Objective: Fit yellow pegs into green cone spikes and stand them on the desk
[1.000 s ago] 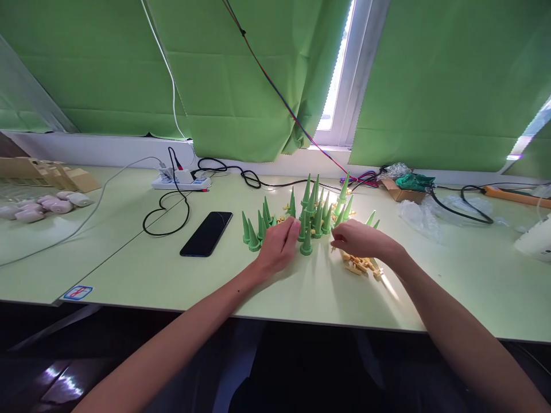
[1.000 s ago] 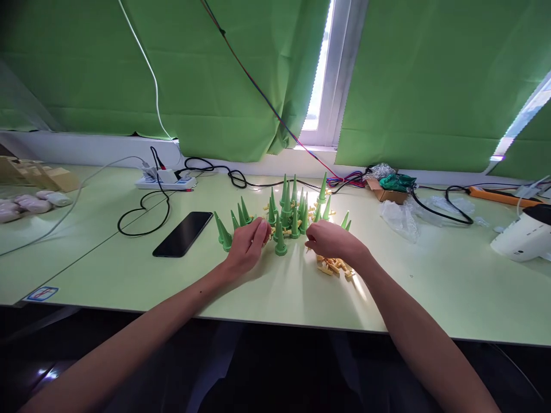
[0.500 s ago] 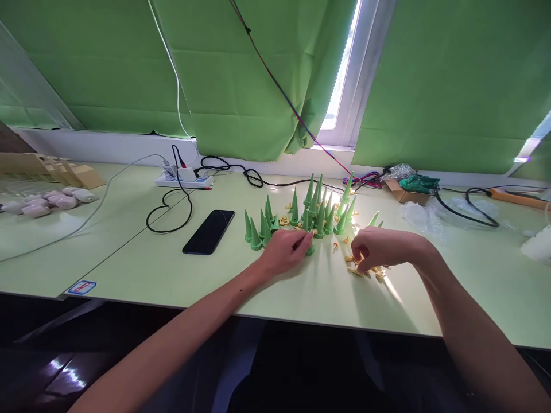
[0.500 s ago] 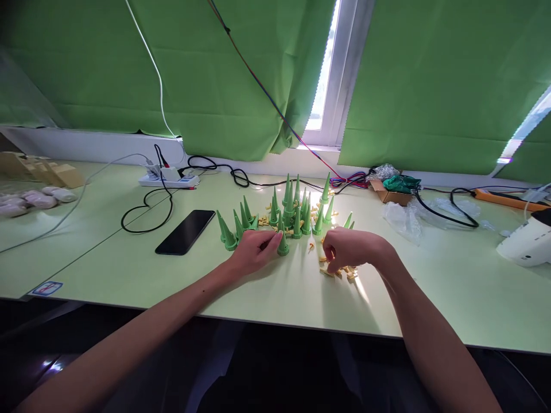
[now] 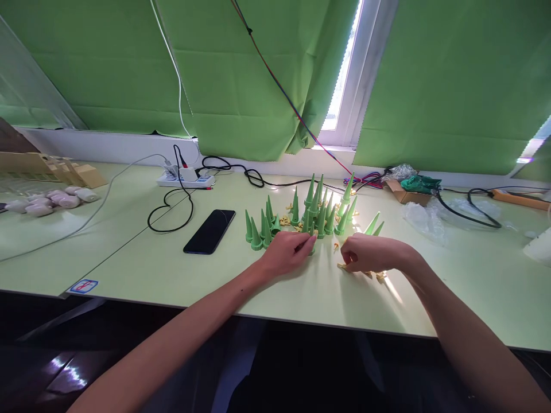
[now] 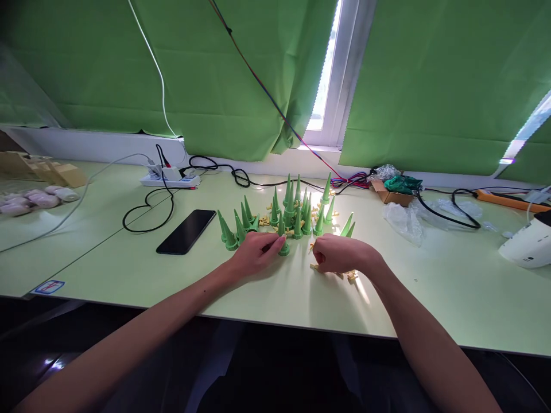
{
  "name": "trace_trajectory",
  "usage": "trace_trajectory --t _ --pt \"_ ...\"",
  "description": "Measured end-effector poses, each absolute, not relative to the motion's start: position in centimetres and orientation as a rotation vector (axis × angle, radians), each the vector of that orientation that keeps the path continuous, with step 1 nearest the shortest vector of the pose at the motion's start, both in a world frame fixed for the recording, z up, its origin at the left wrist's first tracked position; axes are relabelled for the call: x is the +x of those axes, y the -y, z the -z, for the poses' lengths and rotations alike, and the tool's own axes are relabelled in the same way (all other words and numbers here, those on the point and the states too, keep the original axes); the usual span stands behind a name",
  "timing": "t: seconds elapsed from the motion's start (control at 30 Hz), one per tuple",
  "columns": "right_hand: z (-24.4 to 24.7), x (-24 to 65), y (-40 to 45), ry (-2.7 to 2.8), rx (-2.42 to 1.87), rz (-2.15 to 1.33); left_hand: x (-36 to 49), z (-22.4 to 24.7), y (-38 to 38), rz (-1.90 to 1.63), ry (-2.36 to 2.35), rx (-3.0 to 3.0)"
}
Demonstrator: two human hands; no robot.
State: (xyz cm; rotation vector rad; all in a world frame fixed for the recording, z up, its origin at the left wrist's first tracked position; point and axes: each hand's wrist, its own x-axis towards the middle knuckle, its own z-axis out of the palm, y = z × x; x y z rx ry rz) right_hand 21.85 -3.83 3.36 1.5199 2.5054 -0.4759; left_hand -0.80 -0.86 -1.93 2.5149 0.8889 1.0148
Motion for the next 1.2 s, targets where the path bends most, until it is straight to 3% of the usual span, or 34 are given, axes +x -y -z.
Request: trace_trajectory --t 0.33,0.6,1.2 --pt "-2.7 20.2 4.2 -2.622 1.485 0.357 -0.7 2.3 0.5 -1.144 -0.841 2.531" --pt "-2.2 20.3 3.8 -2.810 1.440 0.491 -0.7 2.4 0.5 -1.320 -0.932 2.339" --pt "-0.6 19.4 3.9 -3.413 1.578 0.691 -0.4 2.4 0.5 -1.291 -0.875 2.425"
